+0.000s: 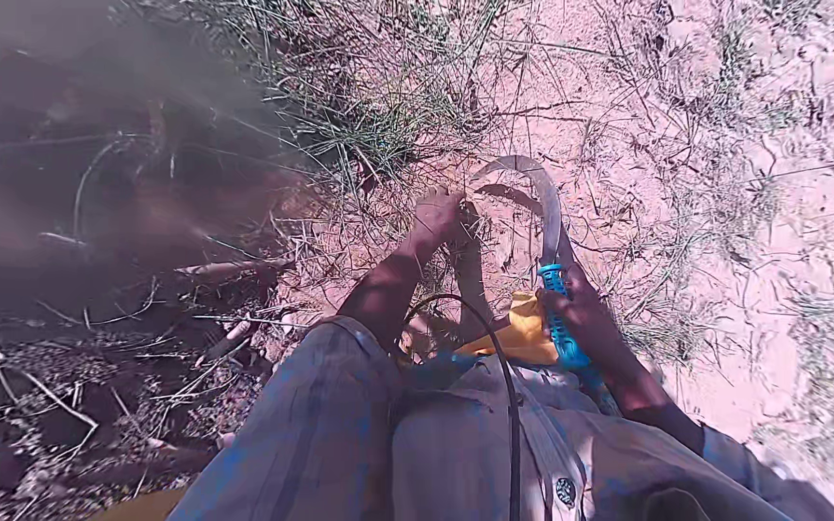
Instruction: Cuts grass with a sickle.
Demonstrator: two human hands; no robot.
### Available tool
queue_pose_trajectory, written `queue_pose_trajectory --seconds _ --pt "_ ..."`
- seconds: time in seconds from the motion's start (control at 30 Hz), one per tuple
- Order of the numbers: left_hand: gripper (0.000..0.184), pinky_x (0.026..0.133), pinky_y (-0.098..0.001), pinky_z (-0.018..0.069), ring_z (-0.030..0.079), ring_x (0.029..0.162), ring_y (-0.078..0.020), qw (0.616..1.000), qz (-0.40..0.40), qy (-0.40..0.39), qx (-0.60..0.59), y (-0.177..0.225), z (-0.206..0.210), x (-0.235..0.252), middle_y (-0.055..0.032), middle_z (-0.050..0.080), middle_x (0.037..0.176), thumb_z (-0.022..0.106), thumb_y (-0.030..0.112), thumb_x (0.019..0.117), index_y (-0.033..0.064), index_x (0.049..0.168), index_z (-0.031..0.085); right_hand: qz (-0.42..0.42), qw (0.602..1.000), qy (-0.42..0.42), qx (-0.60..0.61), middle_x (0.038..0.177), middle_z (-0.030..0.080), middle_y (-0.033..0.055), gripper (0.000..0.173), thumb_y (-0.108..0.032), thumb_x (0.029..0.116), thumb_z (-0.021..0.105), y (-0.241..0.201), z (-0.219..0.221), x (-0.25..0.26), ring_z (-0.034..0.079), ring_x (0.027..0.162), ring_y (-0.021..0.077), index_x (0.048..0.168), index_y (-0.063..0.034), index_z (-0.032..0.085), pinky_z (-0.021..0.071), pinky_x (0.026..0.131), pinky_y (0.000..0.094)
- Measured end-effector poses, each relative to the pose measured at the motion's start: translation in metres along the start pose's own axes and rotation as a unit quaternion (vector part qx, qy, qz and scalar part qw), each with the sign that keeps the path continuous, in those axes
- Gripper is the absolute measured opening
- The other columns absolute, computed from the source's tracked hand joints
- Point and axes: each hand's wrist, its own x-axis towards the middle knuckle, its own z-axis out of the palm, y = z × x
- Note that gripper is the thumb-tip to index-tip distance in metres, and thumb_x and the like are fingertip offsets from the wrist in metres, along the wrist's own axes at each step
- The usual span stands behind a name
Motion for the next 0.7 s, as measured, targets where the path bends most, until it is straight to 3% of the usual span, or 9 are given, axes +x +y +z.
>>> queue_pose_trajectory --seconds 0.07,0.17,0.27,0.43,0.6,0.7 --pt "0.031 0.101 -0.0666 0.0472 0.057 0.127 -0.0489 1.0 -0.008 -0.012 -0.016 0.003 0.005 0.006 -0.0305 0.061 0.132 0.058 0.02 0.1031 0.0012 0.126 0.068 -0.011 1.0 -0.002 -0.004 0.081 0.061 0.0045 0.057 -0.011 0.0998 0.055 0.003 -0.004 0.002 0.062 0.056 0.011 0.15 0.0008 0.031 0.0568 0.054 0.0267" --pt "0.025 0.1 -0.0663 0.0476 0.063 0.119 -0.0489 0.995 -0.037 0.002 -0.092 -0.003 0.0 0.009 -0.0312 0.067 0.121 0.06 0.011 0.0998 -0.0062 0.115 0.069 0.011 0.999 -0.024 0.044 0.078 0.06 0.0033 0.051 -0.007 0.1011 0.053 0.002 -0.002 0.003 0.061 0.054 0.0102 0.148 0.0011 0.033 0.0554 0.051 0.025" --pt "0.026 0.105 -0.0659 0.0444 0.061 0.122 -0.0499 0.99 -0.062 0.007 -0.125 -0.011 -0.013 0.013 -0.0333 0.066 0.122 0.059 0.009 0.1014 -0.0074 0.12 0.068 0.063 0.984 -0.052 0.161 0.072 0.058 0.0029 0.033 -0.002 0.1037 0.045 -0.003 0.01 0.009 0.059 0.049 0.0094 0.135 -0.0006 0.038 0.0526 0.046 0.0223" --pt "0.027 0.105 -0.0644 0.0442 0.059 0.125 -0.0493 0.995 -0.056 0.01 -0.088 -0.002 -0.026 0.019 -0.0334 0.064 0.126 0.056 0.008 0.1015 -0.0092 0.12 0.066 0.108 0.961 -0.074 0.244 0.07 0.058 0.0034 0.013 -0.009 0.1084 0.04 0.0 0.017 0.018 0.058 0.049 0.0099 0.12 -0.004 0.044 0.0518 0.045 0.0219" --pt "0.028 0.102 -0.0664 0.0459 0.059 0.125 -0.0504 0.995 -0.077 -0.008 -0.056 0.001 -0.026 0.025 -0.0346 0.062 0.127 0.057 0.009 0.101 -0.0106 0.119 0.064 0.134 0.955 -0.1 0.245 0.071 0.058 0.0035 0.018 -0.013 0.1094 0.038 0.009 0.003 -0.002 0.057 0.048 0.0094 0.126 -0.0059 0.042 0.0511 0.043 0.0215" --pt "0.027 0.103 -0.0667 0.045 0.059 0.124 -0.0514 0.993 -0.11 0.001 -0.05 -0.02 -0.039 0.018 -0.036 0.063 0.125 0.055 0.006 0.1006 -0.0131 0.116 0.065 0.143 0.957 -0.095 0.234 0.07 0.055 -0.0002 0.031 -0.012 0.1004 0.039 0.019 -0.026 -0.044 0.054 0.047 0.0077 0.131 -0.01 0.038 0.0491 0.042 0.0215"
